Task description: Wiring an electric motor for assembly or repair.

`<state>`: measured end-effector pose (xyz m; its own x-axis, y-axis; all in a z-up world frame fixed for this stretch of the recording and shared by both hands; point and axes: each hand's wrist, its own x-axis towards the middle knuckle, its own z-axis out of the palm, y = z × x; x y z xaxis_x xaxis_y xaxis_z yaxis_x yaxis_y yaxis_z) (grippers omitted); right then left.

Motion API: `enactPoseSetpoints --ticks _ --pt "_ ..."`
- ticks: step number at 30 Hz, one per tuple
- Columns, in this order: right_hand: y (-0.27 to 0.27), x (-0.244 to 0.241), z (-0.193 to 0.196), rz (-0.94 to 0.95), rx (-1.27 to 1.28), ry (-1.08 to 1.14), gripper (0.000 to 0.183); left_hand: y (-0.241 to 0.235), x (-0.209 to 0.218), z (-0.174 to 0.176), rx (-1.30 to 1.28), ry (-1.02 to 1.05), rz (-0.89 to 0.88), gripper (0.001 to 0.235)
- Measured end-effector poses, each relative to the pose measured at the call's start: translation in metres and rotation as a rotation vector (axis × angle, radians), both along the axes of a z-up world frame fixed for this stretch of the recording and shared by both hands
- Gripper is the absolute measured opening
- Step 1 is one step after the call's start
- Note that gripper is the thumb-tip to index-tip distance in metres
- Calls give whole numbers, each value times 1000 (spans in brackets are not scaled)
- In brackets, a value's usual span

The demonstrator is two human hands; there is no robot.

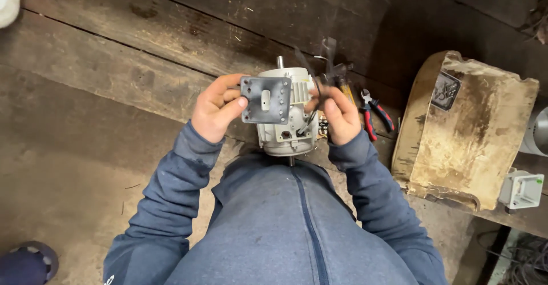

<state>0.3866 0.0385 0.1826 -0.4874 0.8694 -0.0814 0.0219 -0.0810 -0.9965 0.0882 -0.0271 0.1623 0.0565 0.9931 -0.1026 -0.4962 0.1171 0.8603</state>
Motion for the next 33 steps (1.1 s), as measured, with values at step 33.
enactPoseSetpoints --ticks 33 --pt "-47 23 -45 -210 49 -281 29 15 -14 -39 -5 -67 68 71"
